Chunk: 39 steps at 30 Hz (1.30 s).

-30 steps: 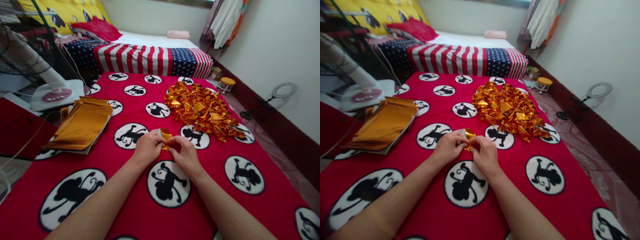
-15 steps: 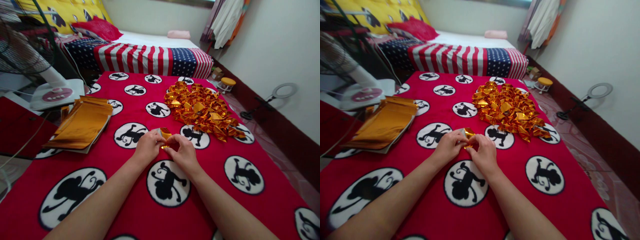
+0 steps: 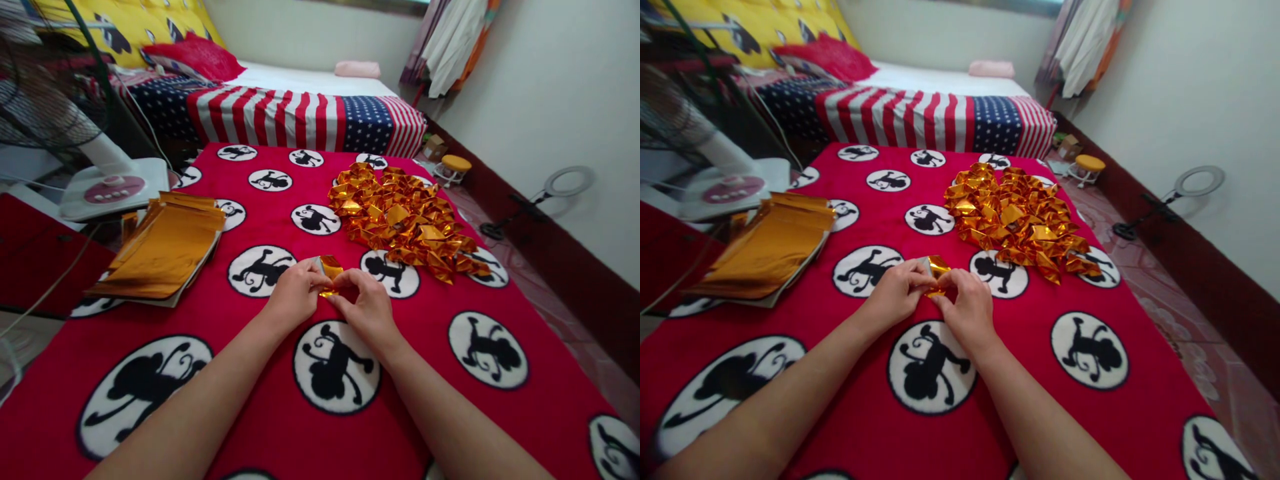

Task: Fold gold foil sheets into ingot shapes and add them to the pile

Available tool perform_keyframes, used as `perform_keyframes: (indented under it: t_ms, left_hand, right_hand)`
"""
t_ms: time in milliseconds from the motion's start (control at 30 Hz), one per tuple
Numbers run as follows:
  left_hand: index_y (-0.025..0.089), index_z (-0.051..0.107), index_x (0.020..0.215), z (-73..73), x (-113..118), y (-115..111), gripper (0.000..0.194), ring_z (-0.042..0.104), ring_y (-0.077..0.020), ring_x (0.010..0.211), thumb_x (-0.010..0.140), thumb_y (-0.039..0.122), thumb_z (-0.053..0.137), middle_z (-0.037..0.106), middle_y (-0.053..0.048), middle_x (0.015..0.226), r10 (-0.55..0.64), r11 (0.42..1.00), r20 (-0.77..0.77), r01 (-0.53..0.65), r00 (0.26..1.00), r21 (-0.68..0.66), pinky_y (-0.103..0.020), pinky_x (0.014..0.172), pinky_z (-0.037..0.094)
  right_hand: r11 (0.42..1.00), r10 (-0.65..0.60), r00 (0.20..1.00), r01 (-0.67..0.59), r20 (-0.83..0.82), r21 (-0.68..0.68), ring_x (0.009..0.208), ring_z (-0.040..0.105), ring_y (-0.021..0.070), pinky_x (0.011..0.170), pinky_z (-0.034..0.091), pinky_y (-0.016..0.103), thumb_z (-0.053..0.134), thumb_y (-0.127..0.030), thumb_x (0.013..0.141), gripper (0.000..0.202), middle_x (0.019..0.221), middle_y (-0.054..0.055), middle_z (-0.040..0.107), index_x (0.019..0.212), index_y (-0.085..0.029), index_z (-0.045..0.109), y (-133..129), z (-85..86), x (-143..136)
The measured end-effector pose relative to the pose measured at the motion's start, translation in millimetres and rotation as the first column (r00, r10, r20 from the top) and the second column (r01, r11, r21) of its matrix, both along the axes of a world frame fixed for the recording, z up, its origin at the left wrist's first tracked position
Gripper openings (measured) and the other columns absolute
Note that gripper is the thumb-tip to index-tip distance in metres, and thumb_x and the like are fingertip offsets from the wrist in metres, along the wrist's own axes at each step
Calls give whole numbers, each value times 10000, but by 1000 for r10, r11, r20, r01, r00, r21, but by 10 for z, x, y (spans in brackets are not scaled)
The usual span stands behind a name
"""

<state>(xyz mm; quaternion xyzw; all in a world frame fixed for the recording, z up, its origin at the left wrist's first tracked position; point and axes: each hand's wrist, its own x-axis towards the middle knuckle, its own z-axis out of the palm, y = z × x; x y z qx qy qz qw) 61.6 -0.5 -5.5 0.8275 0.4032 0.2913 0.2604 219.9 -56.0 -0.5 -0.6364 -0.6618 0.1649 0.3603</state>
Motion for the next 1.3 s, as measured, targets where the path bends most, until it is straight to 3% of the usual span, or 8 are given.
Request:
perform_keyframes:
  t_ms: [233, 367, 433, 633, 867, 1000, 1167, 1300]
  left_hand:
    - [199, 735, 761, 10, -60, -31, 280, 608, -128, 736, 775, 6, 533, 648, -22, 802, 9, 1000, 120, -12, 993, 29, -244, 688, 487]
    - [178, 696, 813, 54, -212, 47, 229, 619, -139, 792, 778, 36, 519, 662, -31, 851, 266, 949, 251, -298, 931, 98, -231, 679, 486]
    - [168, 699, 874, 57, -280, 105, 223, 630, -142, 788, 792, 65, 518, 685, -38, 872, 339, 929, 235, -363, 911, 66, -233, 678, 494]
    - [178, 745, 827, 2, -338, 193, 253, 661, -157, 823, 800, 63, 521, 736, -36, 874, 208, 976, 181, -216, 961, 23, -279, 787, 511]
    - [210, 770, 839, -8, -310, 165, 303, 613, -171, 892, 808, 18, 537, 709, -38, 916, 3, 984, 76, -17, 997, 179, -332, 843, 477]
    - [217, 771, 861, 4, -298, 149, 272, 598, -181, 894, 808, 38, 572, 682, -50, 923, -77, 972, -1, 75, 997, 221, -337, 815, 476]
    - [215, 753, 882, -1, -295, 182, 215, 615, -164, 879, 845, 84, 587, 689, -43, 921, -119, 981, 48, 110, 992, 162, -315, 805, 485]
    - [189, 711, 896, 11, -262, 204, 139, 621, -161, 850, 797, 104, 662, 672, -37, 917, -46, 995, 92, 37, 995, 94, -307, 807, 497]
  right_hand:
    - [1000, 6, 1000, -5, -12, 6, 803, 594, 202, 726, 442, 316, 739, -198, 729, 145, 841, 10, 676, 813, -236, 627, -12, -17, -2]
    - [1000, 11, 1000, -11, -16, -3, 787, 589, 195, 736, 444, 317, 745, -191, 724, 155, 839, 5, 671, 814, -233, 625, -4, -11, 6]
    - [1000, 18, 1000, -18, -23, -4, 795, 591, 195, 739, 446, 316, 744, -184, 723, 156, 845, 5, 670, 815, -232, 628, 3, -12, 13]
    - [997, 83, 996, -82, -46, 3, 823, 603, 192, 755, 454, 315, 747, -140, 721, 183, 857, 3, 673, 837, -230, 639, 26, -21, 73]
    - [956, 292, 956, -291, -28, 33, 832, 617, 179, 765, 454, 310, 713, -39, 753, 188, 864, 11, 695, 824, -212, 687, 117, 11, 248]
    - [914, 393, 919, -393, 16, 102, 851, 631, 175, 800, 453, 326, 680, -64, 816, 161, 901, 21, 716, 774, -217, 710, 161, 7, 310]
    - [899, 410, 908, -419, 92, 126, 861, 629, 185, 798, 461, 349, 658, -124, 861, 130, 932, 36, 727, 825, -224, 733, 150, 14, 321]
    - [904, 398, 911, -409, 104, 128, 846, 628, 185, 794, 468, 352, 696, -120, 828, 110, 923, 36, 727, 817, -222, 736, 132, 34, 300]
